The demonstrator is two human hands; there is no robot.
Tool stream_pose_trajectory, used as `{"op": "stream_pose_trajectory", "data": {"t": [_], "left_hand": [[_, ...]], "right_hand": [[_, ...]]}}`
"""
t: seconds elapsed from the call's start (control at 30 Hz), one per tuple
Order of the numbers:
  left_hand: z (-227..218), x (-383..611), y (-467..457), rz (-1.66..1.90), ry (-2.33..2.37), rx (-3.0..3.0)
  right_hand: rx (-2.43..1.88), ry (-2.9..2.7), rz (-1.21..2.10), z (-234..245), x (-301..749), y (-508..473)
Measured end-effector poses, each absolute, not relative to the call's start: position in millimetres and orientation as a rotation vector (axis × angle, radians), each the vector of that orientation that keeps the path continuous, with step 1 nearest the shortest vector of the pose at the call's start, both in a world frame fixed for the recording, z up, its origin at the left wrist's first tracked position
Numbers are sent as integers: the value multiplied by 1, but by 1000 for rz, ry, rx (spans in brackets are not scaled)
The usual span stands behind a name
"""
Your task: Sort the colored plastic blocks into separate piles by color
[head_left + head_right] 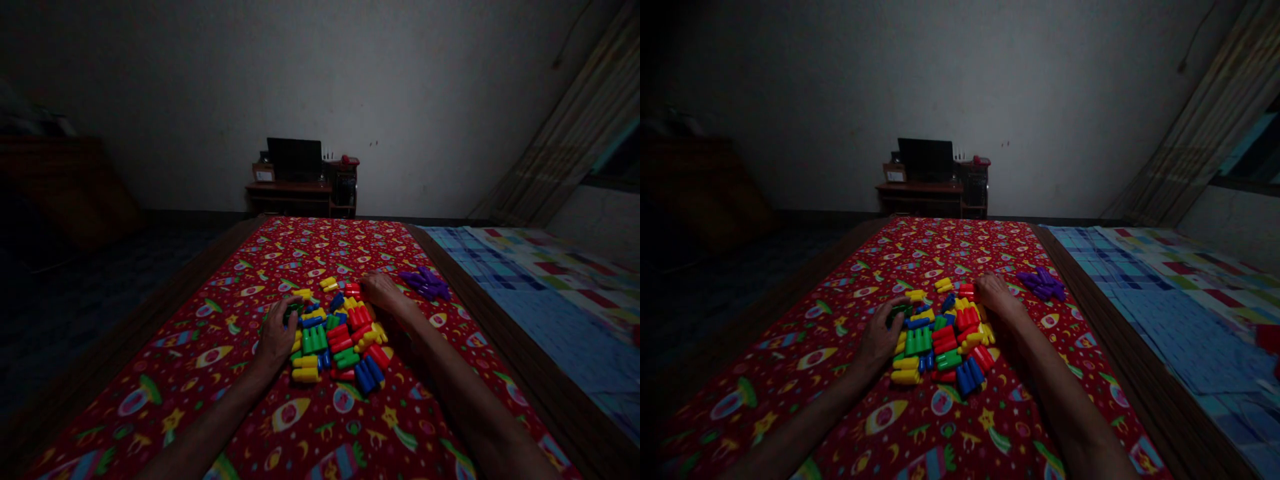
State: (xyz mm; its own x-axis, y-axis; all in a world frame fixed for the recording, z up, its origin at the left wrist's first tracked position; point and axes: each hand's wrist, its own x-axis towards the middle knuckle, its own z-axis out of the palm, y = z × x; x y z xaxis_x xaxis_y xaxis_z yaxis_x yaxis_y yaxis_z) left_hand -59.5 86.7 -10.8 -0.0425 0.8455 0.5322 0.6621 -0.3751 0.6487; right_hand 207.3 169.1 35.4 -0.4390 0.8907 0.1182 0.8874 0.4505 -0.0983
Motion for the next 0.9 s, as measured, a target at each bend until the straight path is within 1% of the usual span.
{"op": "stream_pose_trajectory", "data": {"t": [0.17,0.3,0.4,0.57,0.7,0.8,0.9], "left_hand": [[-12,-59,88,1389,1604,2034],[-12,-59,87,1396,1600,2024],[-11,-59,87,1396,1594,2021],[-10,-59,86,1407,1590,2001],[-6,-57,82,1405,1606,1986],[-1,-58,78,1452,1621,1964],[2,-64,78,1523,1626,1970]], "right_hand": [[-1713,-2580,-8,33,219,168],[-1675,-2410,35,42,229,168],[-1704,-2221,-24,51,246,170],[-1982,-1885,-214,56,301,174],[-2131,-1773,-173,50,334,173],[-2049,-1708,-223,50,332,174],[-1828,-1686,-235,54,305,177]]}}
